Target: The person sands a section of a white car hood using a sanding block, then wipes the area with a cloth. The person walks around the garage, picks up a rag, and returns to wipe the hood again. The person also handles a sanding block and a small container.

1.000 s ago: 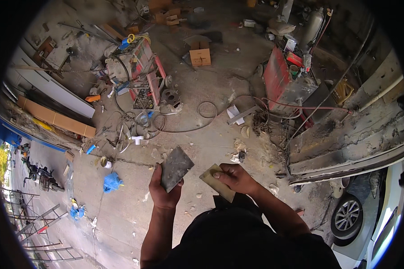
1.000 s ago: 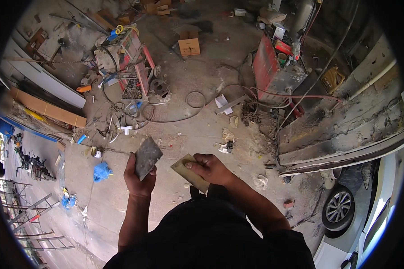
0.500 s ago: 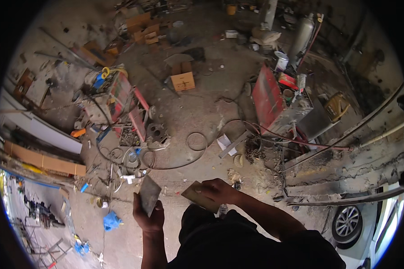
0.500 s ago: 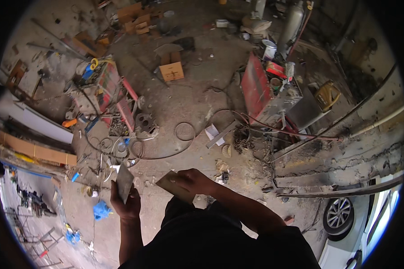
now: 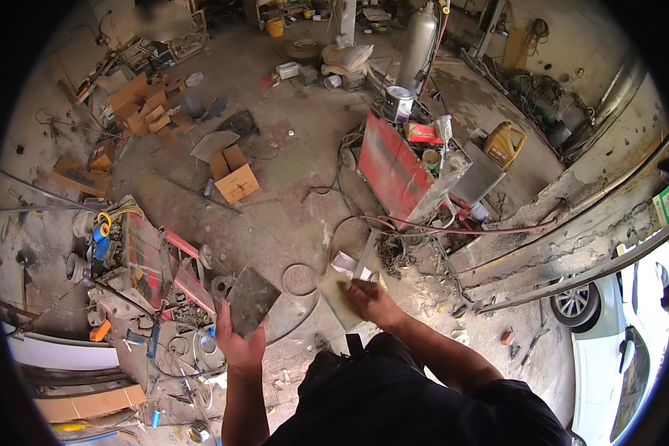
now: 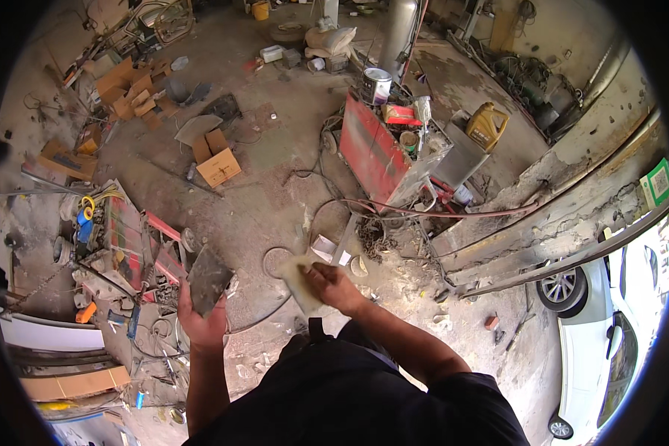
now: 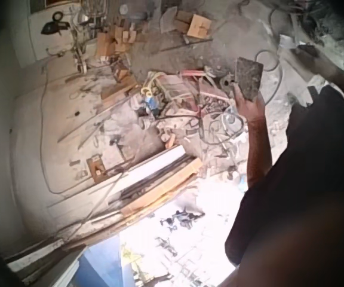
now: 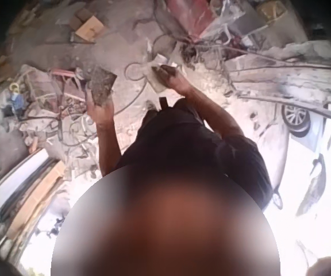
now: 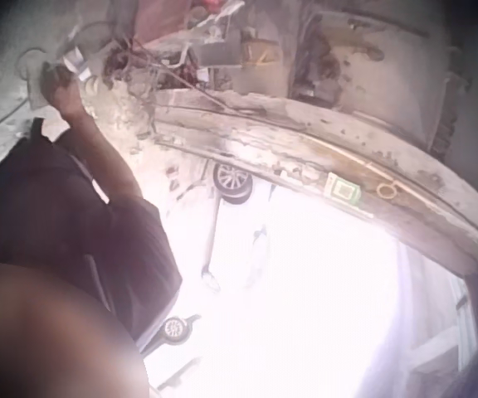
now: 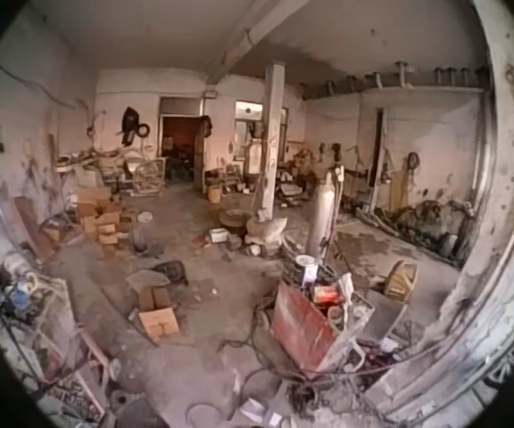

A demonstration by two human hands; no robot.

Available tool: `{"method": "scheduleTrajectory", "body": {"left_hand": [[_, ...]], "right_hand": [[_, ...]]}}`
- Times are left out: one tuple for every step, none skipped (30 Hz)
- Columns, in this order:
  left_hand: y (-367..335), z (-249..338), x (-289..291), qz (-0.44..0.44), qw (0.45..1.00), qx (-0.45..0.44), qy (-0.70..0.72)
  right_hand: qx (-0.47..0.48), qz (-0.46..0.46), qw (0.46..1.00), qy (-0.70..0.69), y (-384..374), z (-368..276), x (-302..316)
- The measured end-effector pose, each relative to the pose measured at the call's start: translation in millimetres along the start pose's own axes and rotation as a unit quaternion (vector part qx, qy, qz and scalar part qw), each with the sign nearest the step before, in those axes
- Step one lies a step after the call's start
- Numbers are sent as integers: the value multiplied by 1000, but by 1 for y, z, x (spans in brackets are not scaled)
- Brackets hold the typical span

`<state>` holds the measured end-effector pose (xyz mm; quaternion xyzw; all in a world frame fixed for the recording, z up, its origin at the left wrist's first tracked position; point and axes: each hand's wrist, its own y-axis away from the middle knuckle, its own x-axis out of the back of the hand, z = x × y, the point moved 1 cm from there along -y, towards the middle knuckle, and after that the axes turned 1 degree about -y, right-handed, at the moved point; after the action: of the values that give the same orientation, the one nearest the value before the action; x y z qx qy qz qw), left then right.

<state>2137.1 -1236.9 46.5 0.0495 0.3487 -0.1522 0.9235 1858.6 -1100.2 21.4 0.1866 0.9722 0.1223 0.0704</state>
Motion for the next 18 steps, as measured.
{"method": "scheduleTrajectory", "body": {"left_hand": [[-19,1,1,-35,998,41,36],[-34,-11,-3,-55,996,66,31],[-48,-23,-7,-54,995,90,-3],[-60,-36,-11,-59,987,146,43],[-68,-50,-13,-42,974,210,70],[-77,-67,-17,-56,978,203,3],[-88,-77,-18,-58,969,238,-17],[-98,-87,-21,-97,959,263,39],[-110,-91,-20,-122,928,324,140],[-125,-92,-20,-269,941,104,-175],[-139,-92,-20,-280,862,-100,-410],[-154,-88,-18,-292,827,-140,-460],[-172,-86,-19,-276,804,-147,-505],[-190,-84,-21,-261,779,-153,-549],[-209,-81,-25,-245,752,-158,-592],[-224,-82,-34,-217,726,-206,-619],[-240,-81,-43,-187,775,-142,-587],[-256,-81,-52,-131,841,-22,-524]], "right_hand": [[-16,51,995,-79,-10,-5,1],[-34,68,997,-33,-20,-11,0],[18,62,994,-92,-30,-18,-1],[22,61,994,-90,-39,-23,-3],[67,44,992,-98,-49,-28,-6],[30,42,988,-145,-60,-31,-9],[35,22,985,-166,-71,-34,-12],[9,24,976,-217,-83,-35,-14],[6,-5,963,-270,-96,-36,-16],[-16,-5,959,-282,-110,-36,-16],[-24,-37,952,-302,-126,-38,-16],[-64,-50,949,-306,-141,-39,-14],[-19,-53,960,-275,-158,-44,-12],[-8,-32,974,-224,-173,-48,-8],[-14,1,987,-161,-189,-54,-4],[70,49,996,39,-203,-63,0],[188,55,970,142,-217,-72,3],[276,51,921,270,-231,-82,4]]}}
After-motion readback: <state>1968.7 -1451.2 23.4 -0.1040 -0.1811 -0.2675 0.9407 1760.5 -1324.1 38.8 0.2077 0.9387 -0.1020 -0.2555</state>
